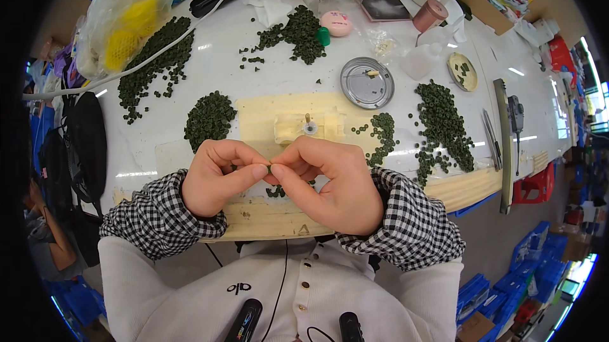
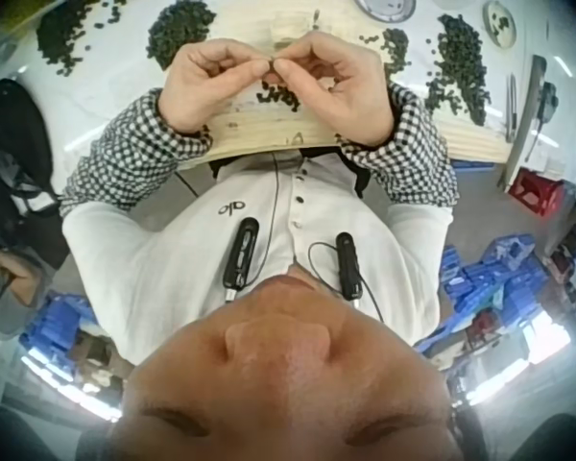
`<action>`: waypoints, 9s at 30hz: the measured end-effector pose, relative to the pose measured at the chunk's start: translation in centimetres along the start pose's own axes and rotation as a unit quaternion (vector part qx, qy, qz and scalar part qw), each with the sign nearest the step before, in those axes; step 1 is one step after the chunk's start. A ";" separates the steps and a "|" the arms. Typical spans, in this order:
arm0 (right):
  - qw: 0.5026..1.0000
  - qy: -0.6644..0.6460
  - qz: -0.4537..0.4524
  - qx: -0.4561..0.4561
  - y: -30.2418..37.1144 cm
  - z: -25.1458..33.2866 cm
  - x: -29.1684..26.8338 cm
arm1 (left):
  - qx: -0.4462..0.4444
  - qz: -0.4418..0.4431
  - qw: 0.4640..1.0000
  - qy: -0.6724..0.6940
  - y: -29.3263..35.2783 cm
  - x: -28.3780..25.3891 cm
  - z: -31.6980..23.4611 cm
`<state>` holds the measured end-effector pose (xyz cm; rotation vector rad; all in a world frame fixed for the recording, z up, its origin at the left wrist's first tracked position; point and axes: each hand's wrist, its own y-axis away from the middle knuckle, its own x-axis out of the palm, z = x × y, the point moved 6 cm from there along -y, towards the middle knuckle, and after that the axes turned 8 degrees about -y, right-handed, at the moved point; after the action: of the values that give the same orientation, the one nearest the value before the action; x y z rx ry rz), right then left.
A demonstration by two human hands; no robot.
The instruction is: Manually assembling small green plastic components onto a base at a factory workstation.
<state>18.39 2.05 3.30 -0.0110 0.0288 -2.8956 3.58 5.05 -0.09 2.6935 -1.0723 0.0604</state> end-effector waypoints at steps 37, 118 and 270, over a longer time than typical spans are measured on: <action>0.988 0.118 -0.007 -0.101 -0.3 1.5 -0.1 | -0.026 0.001 0.999 0.033 0.0 0.3 -0.4; 0.959 0.195 -0.019 -0.203 0.2 1.9 0.2 | 0.216 -0.072 0.919 -0.323 0.7 -0.2 -3.6; 0.924 0.271 -0.070 -0.260 0.4 2.9 -0.4 | -0.093 -0.007 0.992 0.088 -0.4 -1.4 -0.1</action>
<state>18.88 1.70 6.23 0.7140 0.9188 -2.8304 2.81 6.24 -0.28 2.4762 -0.9568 0.1828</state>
